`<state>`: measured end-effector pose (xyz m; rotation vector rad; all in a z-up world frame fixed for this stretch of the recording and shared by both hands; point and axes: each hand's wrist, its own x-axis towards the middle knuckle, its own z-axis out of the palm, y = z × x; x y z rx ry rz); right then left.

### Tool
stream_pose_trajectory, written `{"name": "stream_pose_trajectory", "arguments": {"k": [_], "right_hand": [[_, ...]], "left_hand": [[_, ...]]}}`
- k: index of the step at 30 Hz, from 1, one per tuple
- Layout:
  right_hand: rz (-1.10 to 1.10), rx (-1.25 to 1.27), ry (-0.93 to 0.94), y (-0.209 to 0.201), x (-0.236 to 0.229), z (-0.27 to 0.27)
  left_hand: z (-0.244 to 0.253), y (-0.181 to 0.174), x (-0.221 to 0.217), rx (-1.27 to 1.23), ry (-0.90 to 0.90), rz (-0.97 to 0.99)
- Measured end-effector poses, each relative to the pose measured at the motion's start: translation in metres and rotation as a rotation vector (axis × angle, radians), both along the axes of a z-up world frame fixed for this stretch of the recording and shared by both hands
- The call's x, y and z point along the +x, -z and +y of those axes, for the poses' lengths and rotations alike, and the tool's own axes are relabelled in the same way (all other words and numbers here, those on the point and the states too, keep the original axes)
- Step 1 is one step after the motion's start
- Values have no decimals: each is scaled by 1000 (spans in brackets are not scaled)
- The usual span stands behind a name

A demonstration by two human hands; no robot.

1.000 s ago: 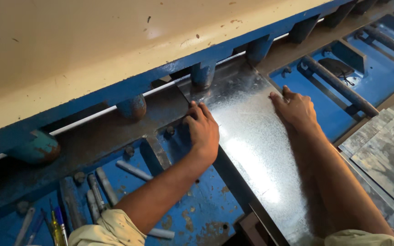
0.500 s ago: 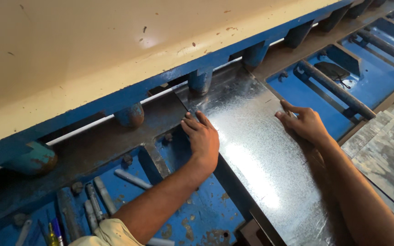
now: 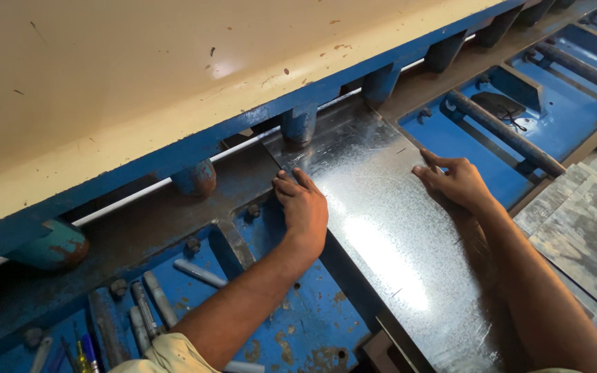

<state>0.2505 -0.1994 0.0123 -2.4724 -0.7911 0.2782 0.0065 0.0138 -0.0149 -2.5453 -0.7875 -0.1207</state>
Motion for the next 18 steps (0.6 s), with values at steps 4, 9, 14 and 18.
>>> {"name": "stream_pose_trajectory", "arguments": {"k": [4,9,14,18], "right_hand": [[24,2,15,-3,-5,1],[12,-10,24,-4,-4,2],[-3,8,13,-1,-1,2],[-50,36,-17,0,-3,1]], "left_hand": [[-1,-4,-2,-9,-4,-32],[0,-9,-5,-10,15,30],[2,-2,0,-41,0,-11],[4,9,0,-30,-10,-42]]}}
